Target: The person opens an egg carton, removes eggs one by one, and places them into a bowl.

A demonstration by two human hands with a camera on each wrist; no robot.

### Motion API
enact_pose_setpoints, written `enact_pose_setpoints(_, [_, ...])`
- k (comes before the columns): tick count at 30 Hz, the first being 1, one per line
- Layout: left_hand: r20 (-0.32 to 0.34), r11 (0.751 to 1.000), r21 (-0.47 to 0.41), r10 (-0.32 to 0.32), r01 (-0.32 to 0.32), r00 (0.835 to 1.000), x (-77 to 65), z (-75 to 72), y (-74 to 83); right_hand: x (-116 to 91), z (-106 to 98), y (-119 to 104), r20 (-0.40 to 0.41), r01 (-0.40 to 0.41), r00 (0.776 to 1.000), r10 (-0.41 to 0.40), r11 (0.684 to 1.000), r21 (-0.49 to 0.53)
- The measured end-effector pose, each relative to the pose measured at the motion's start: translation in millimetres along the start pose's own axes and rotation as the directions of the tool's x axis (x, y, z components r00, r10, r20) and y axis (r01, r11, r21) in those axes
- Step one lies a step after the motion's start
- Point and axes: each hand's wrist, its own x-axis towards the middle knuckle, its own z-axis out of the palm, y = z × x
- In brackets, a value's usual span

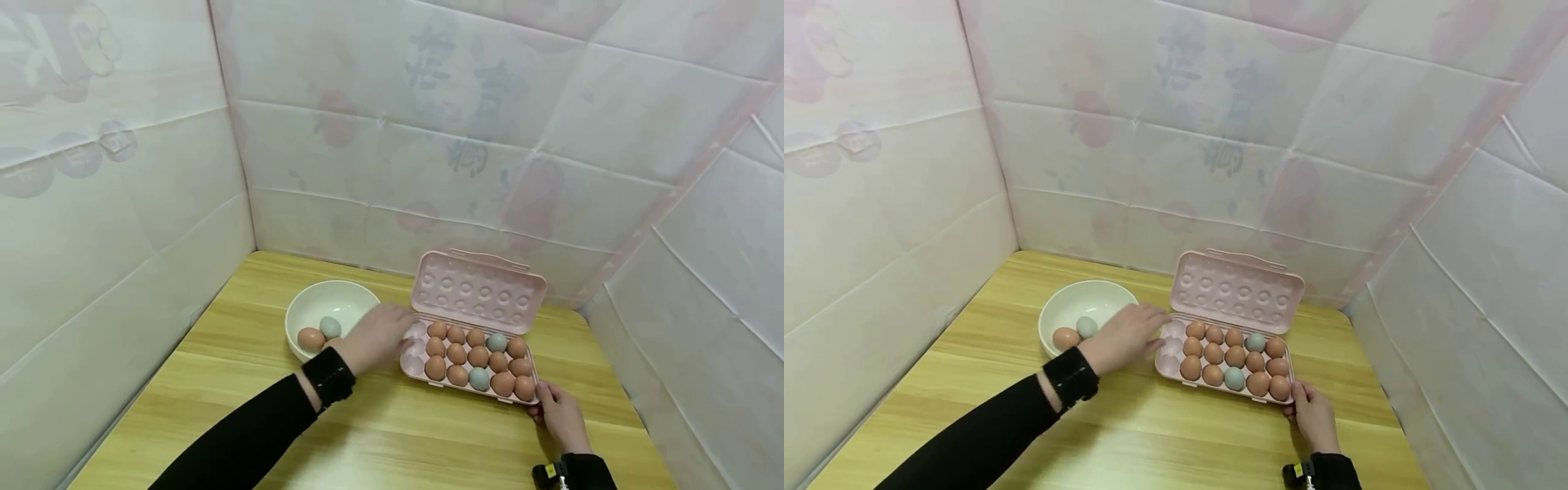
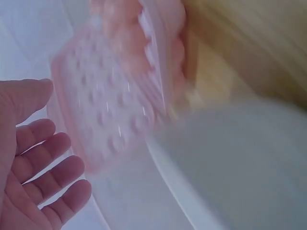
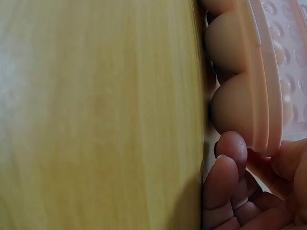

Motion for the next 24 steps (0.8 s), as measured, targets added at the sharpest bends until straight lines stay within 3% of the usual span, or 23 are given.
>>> enact_pose_setpoints(4, [0.04, 0.988, 0.101, 0.112, -0.116, 0.993, 12.2, 14.6, 24.6, -1, 0, 0, 0.005, -0.008, 1.0, 0.008, 1.0, 0.013])
enact_pose_setpoints(7, [0.071, 0.969, 0.184, 0.153, -0.163, 0.986, 18.6, 23.7, 39.0, 0, 0, 1, 0.005, -0.009, 1.0, 0.009, 1.0, 0.013])
enact_pose_setpoints(10, [0.1, 0.954, 0.247, 0.148, -0.169, 0.984, 24.5, 33.4, 48.6, 1, 0, 1, -0.003, -0.001, 1.0, 0.001, 1.0, 0.002])
enact_pose_setpoints(17, [0.128, 0.953, 0.266, 0.113, -0.144, 0.985, 27.6, 59.7, 57.9, 2, 0, 2, -0.012, 0.016, 1.0, -0.016, 1.0, 0.008])
enact_pose_setpoints(24, [0.168, 0.95, 0.279, 0.096, -0.141, 0.981, 26.0, 68.4, 60.9, 2, 0, 3, -0.011, 0.006, 1.0, -0.006, 1.0, 0.009])
